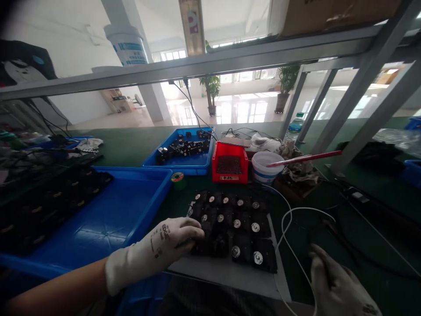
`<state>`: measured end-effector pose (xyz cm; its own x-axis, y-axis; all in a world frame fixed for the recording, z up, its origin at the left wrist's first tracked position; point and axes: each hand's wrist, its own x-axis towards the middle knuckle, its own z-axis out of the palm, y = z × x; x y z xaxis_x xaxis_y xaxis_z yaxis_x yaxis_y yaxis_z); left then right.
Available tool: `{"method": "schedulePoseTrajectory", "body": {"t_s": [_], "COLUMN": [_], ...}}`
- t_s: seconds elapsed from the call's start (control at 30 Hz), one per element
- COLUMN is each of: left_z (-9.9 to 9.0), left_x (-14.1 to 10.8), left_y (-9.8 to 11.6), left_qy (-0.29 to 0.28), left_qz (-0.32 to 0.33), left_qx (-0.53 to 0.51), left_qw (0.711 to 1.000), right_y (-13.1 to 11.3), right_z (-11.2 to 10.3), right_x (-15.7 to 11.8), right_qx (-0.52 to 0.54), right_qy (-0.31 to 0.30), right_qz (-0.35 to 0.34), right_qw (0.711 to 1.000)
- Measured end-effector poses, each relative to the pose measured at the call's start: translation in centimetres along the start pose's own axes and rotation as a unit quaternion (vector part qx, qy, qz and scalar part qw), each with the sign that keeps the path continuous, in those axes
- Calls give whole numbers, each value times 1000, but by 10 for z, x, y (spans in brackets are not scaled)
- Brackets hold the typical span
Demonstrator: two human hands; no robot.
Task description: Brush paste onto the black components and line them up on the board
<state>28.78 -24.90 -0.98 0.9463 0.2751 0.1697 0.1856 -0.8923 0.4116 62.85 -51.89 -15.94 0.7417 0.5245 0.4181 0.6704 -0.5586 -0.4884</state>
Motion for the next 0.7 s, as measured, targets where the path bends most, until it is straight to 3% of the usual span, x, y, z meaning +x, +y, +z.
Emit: {"method": "schedulePoseTrajectory", "body": {"t_s": [0.1,0.27,0.53,0.7], "left_z": [16,33,48,48], "left_x": [4,13,17,18], "left_y": [11,15,13,15], "left_qy": [-29,-45,-37,-42], "left_qz": [13,19,22,21], "left_qx": [33,79,117,119], "left_qw": [999,996,992,992], "right_y": [-17,-40,-35,-41], "right_z": [-6,-10,-7,-12], "right_x": [1,-3,-6,-7], "right_qx": [35,48,2,8], "right_qy": [4,55,95,92], "right_qz": [22,4,-75,-64], "right_qw": [999,997,993,994]}}
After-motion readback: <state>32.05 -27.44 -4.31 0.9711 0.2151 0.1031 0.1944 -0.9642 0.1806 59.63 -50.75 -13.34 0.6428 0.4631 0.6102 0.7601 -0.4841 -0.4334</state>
